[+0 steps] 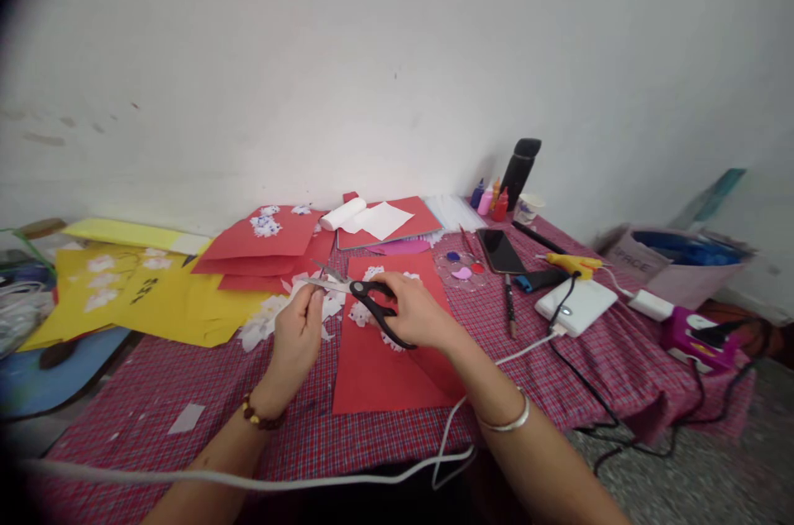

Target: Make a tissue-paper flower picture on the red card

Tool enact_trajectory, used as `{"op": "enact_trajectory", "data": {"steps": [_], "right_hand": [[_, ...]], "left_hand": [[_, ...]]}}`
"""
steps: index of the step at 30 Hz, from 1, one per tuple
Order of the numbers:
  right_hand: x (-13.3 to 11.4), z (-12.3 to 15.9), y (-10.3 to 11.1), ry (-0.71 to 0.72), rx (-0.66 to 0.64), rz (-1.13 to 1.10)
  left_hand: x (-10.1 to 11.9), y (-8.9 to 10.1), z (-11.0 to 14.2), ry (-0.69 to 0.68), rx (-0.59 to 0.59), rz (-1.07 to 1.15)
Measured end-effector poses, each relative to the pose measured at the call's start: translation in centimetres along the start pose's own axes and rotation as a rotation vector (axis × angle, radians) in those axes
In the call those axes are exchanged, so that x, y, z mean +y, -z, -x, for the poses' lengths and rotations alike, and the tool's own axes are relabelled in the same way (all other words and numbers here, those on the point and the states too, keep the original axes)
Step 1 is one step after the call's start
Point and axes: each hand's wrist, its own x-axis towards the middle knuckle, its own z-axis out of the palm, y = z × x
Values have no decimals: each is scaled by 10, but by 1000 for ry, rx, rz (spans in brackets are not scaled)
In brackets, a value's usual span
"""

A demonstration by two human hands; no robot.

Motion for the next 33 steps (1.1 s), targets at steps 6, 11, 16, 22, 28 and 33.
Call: {"op": "enact_trajectory", "data": {"steps": [6, 11, 16, 22, 28, 33], "right_hand": [[4, -3, 7, -67, 60, -51], [1, -2, 11, -100, 82, -82], [-2, 1, 3, -6, 48, 24], [2, 0, 3, -7, 63, 91], [12, -3, 11, -79, 137, -35], [42, -16, 29, -363, 206, 21]], "left_hand": [[-3, 2, 2, -1, 41, 15], [1, 3, 3, -21, 16, 5], [-1, 2, 1, -9, 15, -15], [-7, -2, 1, -15, 45, 33], [-5, -3, 2, 21, 37, 109], [0, -5, 3, 163, -23, 270]]}}
